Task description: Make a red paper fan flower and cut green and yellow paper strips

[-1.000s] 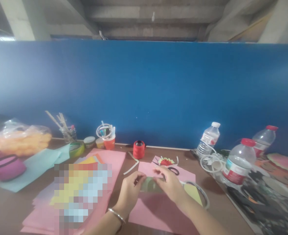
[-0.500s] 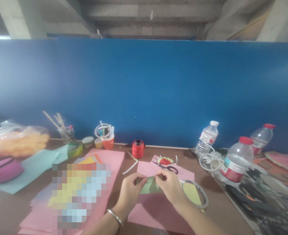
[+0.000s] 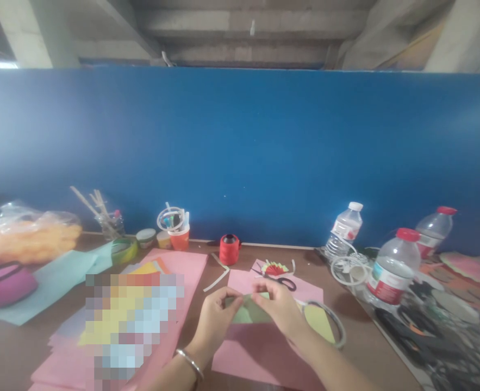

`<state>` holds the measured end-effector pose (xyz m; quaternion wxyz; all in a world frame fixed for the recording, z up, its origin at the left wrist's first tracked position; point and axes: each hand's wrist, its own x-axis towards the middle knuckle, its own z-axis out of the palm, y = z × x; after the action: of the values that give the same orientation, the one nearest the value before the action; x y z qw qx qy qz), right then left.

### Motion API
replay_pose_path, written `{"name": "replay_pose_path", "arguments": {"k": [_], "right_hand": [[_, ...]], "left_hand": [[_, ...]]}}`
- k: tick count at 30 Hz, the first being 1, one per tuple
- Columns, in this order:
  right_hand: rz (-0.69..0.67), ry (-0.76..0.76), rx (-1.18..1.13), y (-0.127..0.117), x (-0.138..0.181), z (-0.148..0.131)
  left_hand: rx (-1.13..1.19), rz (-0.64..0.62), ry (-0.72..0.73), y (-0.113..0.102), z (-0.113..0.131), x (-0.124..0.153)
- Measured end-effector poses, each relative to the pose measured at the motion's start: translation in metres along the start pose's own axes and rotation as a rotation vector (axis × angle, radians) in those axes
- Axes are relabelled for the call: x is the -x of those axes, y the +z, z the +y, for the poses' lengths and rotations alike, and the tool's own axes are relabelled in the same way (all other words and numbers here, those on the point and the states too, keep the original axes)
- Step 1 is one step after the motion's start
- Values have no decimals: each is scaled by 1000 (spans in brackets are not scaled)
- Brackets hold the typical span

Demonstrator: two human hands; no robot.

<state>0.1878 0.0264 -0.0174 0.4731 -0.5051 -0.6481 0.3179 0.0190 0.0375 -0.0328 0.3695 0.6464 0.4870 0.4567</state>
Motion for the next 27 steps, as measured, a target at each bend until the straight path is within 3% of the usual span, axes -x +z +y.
{"name": "replay_pose_path", "arguments": {"k": [2,7,9,18,27], "right_hand": [[-62,-22,62,8,5,-6],[-43,-71,194,12,14,-13],[-53,-92,205,12,16,-14],[-43,-87,136,7,11,-8],[109,67,61,-16,-2,14]], "left_hand": [[-110,9,79,1,4,3],[-401,8,421,-3,15,9],[-480,19,467,-3,17,10],[-634,11,484,-5,14,4],[-394,98,218,-15,1,-4]]}}
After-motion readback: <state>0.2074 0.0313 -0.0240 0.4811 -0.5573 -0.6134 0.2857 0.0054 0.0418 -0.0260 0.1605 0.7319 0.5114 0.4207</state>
